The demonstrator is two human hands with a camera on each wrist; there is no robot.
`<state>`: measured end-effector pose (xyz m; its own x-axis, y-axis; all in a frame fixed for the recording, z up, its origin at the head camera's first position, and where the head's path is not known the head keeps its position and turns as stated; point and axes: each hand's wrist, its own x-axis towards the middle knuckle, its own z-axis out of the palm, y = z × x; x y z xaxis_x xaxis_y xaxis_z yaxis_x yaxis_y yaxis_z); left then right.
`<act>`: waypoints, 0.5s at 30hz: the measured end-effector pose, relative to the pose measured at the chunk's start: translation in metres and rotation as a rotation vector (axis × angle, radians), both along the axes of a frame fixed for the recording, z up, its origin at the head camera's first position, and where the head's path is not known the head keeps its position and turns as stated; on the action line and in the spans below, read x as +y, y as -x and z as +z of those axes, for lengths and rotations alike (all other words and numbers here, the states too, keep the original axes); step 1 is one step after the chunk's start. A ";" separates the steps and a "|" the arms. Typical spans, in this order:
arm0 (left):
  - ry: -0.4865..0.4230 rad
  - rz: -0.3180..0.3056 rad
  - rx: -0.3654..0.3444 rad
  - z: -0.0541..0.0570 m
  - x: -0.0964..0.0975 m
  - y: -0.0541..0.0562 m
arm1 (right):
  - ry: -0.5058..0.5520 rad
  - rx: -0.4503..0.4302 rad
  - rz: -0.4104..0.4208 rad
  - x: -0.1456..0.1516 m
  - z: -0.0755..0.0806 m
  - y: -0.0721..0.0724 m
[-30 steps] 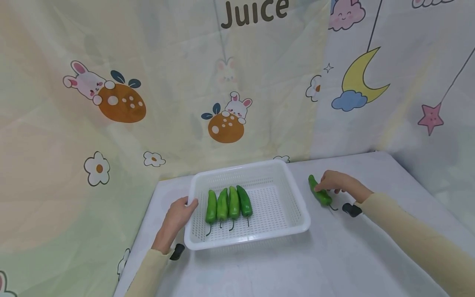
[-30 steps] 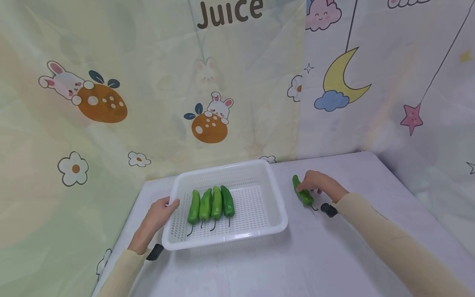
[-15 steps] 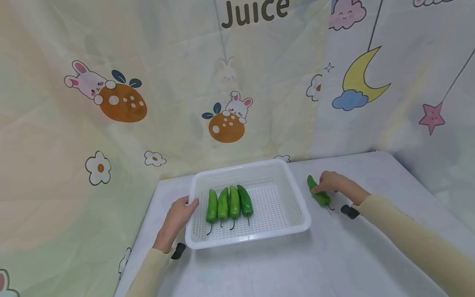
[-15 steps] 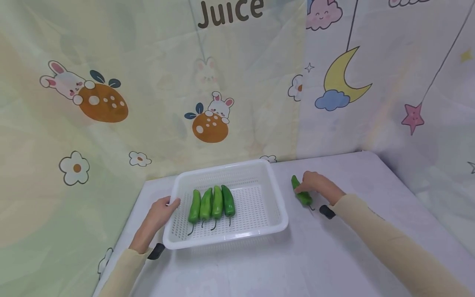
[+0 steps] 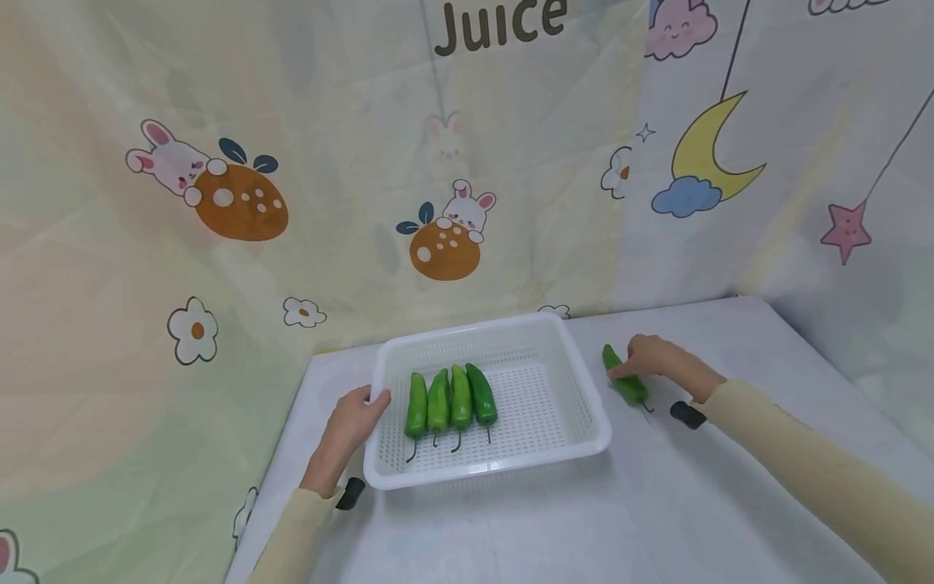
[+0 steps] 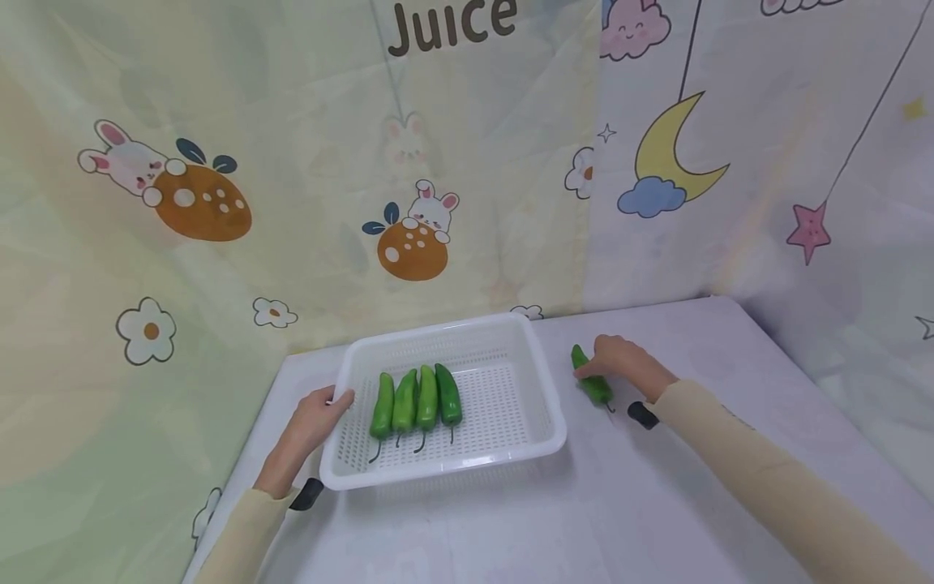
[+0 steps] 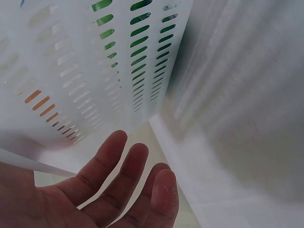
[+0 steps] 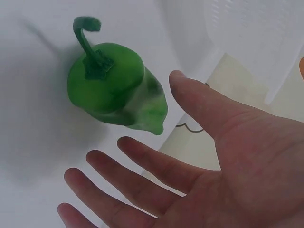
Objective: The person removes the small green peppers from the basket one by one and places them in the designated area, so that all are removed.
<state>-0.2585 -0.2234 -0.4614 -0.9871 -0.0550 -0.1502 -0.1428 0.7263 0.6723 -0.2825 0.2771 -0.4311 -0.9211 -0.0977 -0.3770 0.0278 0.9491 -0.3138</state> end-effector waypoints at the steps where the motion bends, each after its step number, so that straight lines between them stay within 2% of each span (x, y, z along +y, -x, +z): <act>1: 0.001 0.000 0.000 0.000 0.000 0.000 | 0.001 -0.002 0.004 0.001 0.000 0.000; 6: 0.004 0.000 -0.004 0.000 0.000 -0.001 | -0.004 -0.017 0.021 0.005 0.005 0.002; 15: -0.011 -0.005 -0.013 0.001 -0.001 -0.001 | -0.011 -0.023 0.033 0.003 0.028 0.004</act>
